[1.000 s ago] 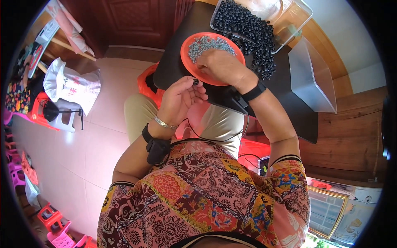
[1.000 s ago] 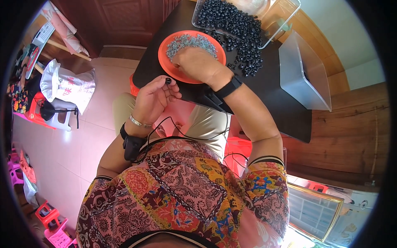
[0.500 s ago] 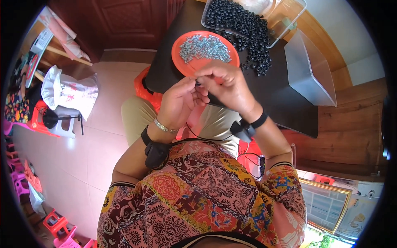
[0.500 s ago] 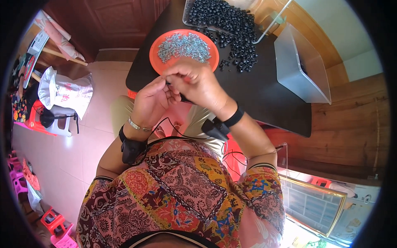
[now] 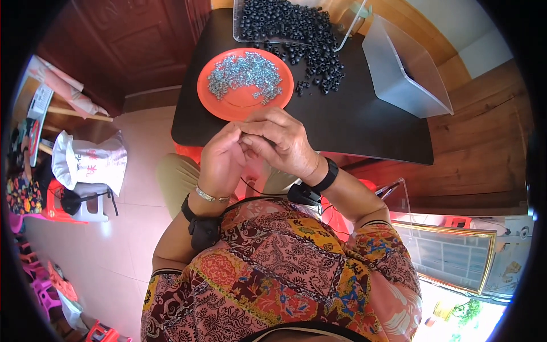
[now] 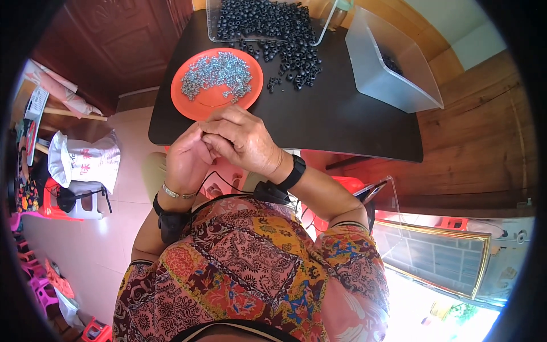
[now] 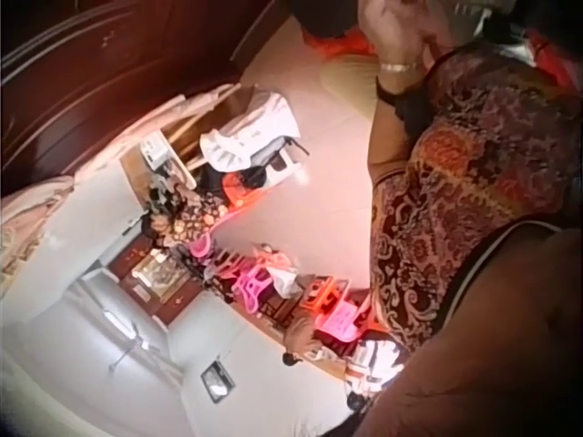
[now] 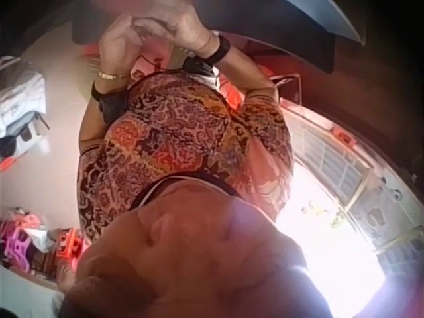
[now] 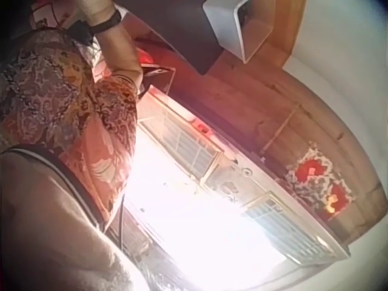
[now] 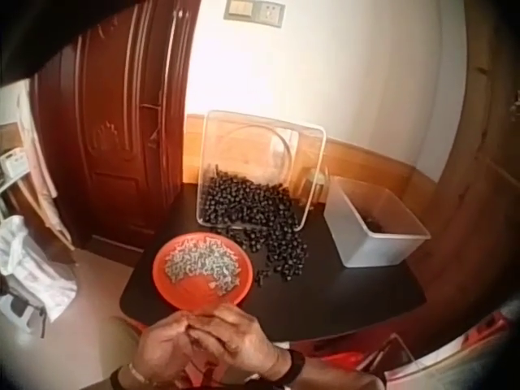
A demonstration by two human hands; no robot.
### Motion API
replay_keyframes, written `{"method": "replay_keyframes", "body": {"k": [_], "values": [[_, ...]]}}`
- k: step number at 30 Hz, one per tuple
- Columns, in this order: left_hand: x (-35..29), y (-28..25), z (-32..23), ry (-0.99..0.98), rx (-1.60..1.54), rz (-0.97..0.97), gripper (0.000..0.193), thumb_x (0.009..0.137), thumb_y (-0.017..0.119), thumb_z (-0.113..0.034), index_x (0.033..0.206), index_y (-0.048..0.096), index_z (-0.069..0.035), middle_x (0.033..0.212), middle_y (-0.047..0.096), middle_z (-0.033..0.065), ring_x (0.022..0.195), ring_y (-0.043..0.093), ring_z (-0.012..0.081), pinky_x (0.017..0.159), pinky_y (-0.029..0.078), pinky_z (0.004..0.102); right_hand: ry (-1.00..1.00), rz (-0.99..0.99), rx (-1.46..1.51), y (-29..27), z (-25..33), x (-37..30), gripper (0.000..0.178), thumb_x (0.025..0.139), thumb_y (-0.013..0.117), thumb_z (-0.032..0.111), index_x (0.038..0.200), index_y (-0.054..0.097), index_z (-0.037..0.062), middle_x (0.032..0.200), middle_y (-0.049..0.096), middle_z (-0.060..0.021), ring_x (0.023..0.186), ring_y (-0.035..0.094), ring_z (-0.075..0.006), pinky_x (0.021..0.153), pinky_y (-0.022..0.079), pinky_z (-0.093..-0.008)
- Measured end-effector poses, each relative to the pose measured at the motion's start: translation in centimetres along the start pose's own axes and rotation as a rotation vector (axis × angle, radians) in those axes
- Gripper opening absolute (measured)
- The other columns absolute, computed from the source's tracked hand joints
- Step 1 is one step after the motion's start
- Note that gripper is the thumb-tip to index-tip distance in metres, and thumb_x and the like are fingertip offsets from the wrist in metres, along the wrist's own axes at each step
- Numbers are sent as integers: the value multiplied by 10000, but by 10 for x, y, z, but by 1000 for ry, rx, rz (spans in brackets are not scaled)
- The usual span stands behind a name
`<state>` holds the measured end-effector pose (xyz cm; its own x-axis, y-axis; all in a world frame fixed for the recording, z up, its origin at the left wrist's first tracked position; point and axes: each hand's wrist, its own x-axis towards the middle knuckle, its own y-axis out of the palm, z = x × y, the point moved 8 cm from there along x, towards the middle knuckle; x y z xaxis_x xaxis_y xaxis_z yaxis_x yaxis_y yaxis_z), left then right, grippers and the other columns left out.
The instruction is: Manually inserting small silver components into black plastic housings.
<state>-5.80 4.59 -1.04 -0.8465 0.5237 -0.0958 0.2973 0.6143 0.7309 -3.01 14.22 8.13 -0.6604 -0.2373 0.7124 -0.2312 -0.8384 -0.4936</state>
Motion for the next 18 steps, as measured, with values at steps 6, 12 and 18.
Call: {"method": "replay_keyframes", "body": {"k": [6,12,18], "values": [[-4,2,-5,-29,61,56,262,949,440,-266,960,574,-41,900,595,58,811,575,173,749,423,295,18,45,-165,-41,-22,19,121,752,718,32,866,678,49,840,670,-85,814,637,-257,734,516,-362],[-3,-3,-2,-55,10,50,257,941,457,-272,950,577,-45,880,600,66,794,583,187,743,433,303,374,266,-729,-87,-130,22,149,794,649,157,882,680,40,843,666,-139,794,643,-322,712,511,-394],[-4,-10,-2,-56,-5,16,256,941,461,-272,943,579,-45,873,612,70,788,595,195,752,447,315,411,405,-700,-70,-153,16,161,795,612,182,858,696,60,808,669,-165,793,645,-350,745,510,-446]]}}
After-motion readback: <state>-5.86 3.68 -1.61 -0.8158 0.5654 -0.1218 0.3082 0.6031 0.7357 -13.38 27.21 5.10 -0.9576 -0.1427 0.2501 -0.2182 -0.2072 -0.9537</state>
